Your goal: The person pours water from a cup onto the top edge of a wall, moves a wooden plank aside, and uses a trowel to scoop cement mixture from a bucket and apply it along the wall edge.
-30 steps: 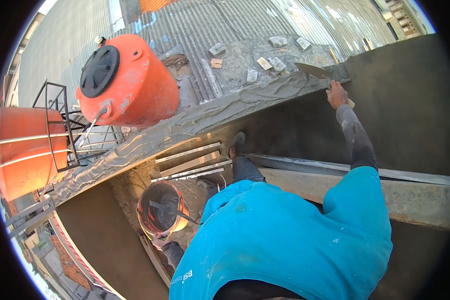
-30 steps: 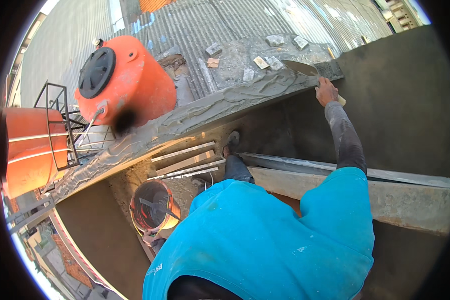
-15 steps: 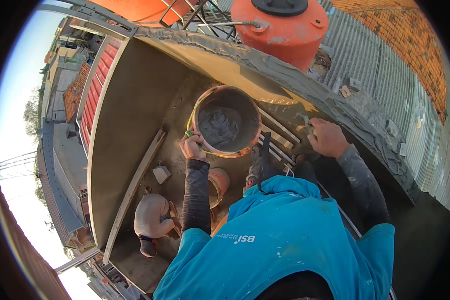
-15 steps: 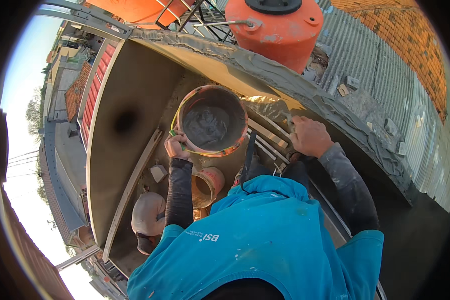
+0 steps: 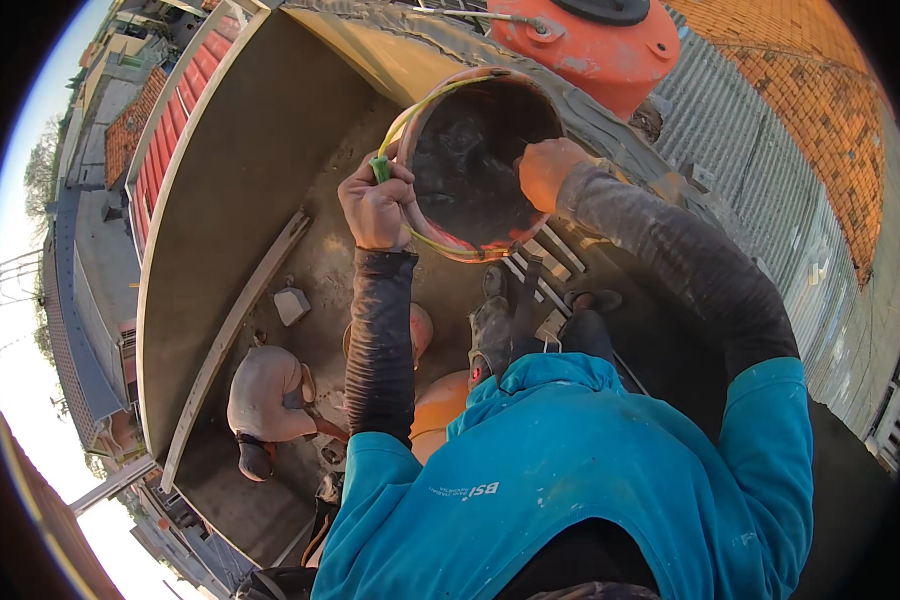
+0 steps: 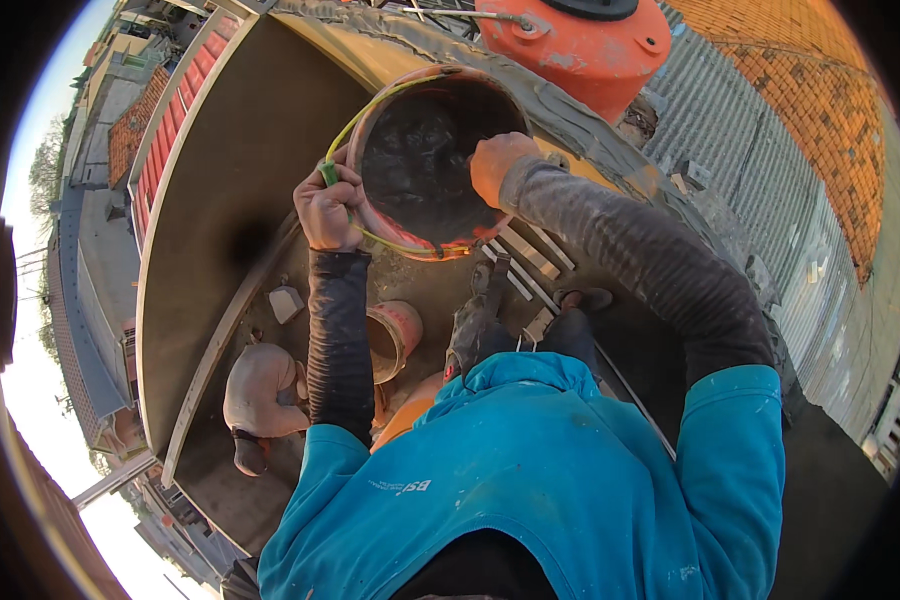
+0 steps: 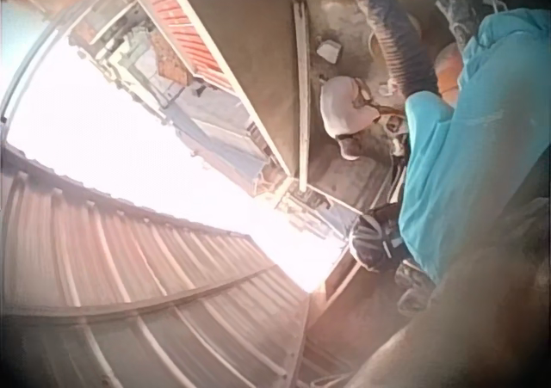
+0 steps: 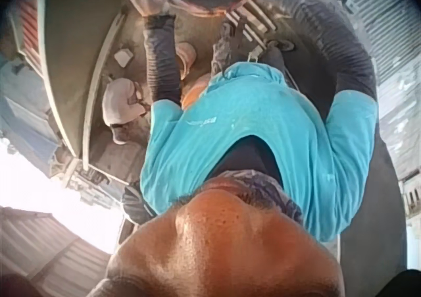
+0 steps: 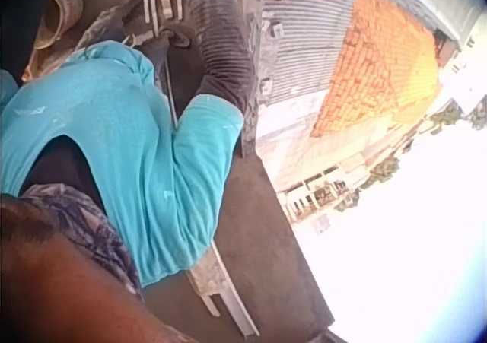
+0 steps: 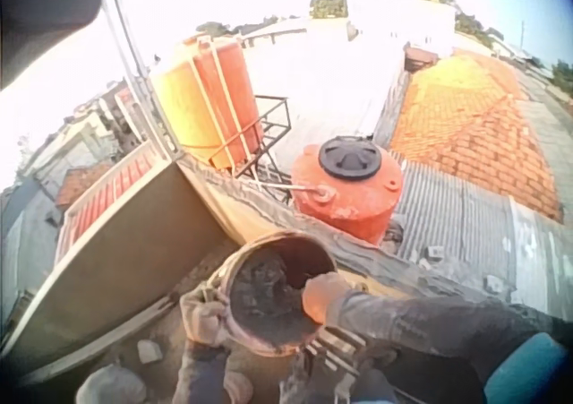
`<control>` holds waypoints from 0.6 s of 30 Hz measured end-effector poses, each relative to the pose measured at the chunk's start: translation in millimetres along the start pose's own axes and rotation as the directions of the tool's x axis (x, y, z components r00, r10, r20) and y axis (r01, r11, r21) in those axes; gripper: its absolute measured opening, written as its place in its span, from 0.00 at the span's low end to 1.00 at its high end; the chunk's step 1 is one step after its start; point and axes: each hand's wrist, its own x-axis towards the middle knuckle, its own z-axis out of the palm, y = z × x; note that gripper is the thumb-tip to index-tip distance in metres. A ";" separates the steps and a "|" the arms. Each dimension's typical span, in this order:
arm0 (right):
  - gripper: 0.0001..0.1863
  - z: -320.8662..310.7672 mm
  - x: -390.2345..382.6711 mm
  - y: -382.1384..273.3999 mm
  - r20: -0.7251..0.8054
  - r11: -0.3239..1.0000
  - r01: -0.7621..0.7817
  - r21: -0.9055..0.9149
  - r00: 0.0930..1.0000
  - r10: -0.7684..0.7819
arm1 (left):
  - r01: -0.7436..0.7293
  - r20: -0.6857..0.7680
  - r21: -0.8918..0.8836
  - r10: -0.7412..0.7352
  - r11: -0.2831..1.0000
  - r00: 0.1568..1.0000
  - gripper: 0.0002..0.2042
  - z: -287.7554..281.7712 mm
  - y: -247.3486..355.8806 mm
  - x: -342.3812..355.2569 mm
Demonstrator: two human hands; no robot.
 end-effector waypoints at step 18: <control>0.20 -26.2 -201.9 60.3 0.182 0.211 -0.190 0.959 0.982 0.053 | 0.214 0.366 -0.011 -0.195 0.977 0.910 0.07 131.8 80.8 -54.0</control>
